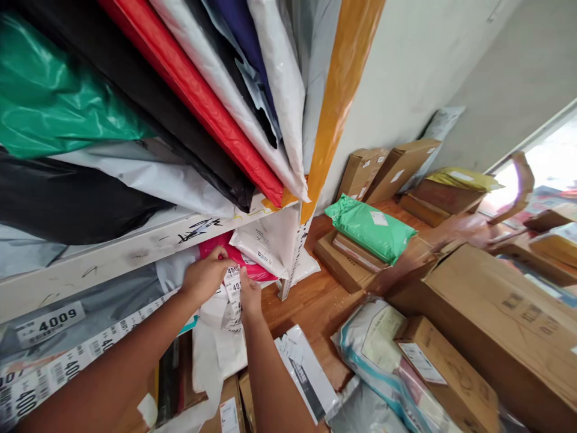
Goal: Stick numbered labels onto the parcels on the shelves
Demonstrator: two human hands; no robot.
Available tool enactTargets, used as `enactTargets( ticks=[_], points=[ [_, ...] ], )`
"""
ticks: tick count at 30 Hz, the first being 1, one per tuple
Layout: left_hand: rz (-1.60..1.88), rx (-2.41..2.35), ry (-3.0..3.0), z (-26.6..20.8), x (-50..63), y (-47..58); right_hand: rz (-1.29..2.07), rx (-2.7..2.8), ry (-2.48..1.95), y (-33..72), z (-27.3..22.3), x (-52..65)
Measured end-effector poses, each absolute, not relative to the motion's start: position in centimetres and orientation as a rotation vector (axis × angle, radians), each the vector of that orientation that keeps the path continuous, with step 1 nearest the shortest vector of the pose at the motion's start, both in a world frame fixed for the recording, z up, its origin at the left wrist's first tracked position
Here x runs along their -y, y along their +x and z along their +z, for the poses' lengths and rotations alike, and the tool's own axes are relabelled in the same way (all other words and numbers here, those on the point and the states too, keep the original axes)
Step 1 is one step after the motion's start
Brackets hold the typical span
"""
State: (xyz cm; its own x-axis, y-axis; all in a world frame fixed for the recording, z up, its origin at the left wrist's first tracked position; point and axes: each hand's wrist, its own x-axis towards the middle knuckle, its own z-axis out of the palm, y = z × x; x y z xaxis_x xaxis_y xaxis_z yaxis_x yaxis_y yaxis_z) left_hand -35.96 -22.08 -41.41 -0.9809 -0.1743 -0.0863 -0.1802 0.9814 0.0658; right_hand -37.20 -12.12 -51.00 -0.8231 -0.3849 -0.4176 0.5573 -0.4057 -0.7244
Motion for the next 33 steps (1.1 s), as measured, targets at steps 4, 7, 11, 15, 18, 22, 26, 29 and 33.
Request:
enactTargets(
  ticks=[4, 7, 11, 15, 18, 22, 26, 29, 33],
  points=[
    [-0.231, -3.032, -0.159, -40.8, 21.2, -35.7, -2.139, -1.118, 0.246, -35.4, -52.7, 10.6],
    [-0.388, -2.958, -0.095, -40.5, 20.9, -35.2, -2.105, -1.137, 0.28, -34.1, -54.9, 8.1],
    [-0.361, -2.926, -0.086, -39.7, 20.8, -34.4, -2.178, -1.178, 0.305, -34.1, -55.9, 5.2],
    [-0.053, -3.137, -0.417, -37.7, 20.2, -36.5, -2.317, -1.175, 0.218, -36.5, -52.7, 4.4],
    [0.186, -3.199, -0.533, -37.2, 20.3, -39.6, -2.411, -1.189, 0.165, -38.2, -49.5, 4.9],
    [0.501, -3.002, -0.405, -38.5, 20.7, -40.5, -2.442, -1.253, 0.106, -39.1, -47.1, 5.8],
    [0.539, -2.941, -0.335, -39.3, 20.2, -38.4, -2.419, -1.15, -0.005, -39.7, -46.6, 7.0],
    [0.467, -3.047, -0.523, -38.9, 20.2, -38.6, -2.478, -1.055, 0.08, -40.6, -46.9, 8.2],
    [0.807, -2.999, -0.522, -39.4, 21.4, -41.2, -2.55, -1.019, 0.181, -41.8, -47.5, 9.5]
  ],
)
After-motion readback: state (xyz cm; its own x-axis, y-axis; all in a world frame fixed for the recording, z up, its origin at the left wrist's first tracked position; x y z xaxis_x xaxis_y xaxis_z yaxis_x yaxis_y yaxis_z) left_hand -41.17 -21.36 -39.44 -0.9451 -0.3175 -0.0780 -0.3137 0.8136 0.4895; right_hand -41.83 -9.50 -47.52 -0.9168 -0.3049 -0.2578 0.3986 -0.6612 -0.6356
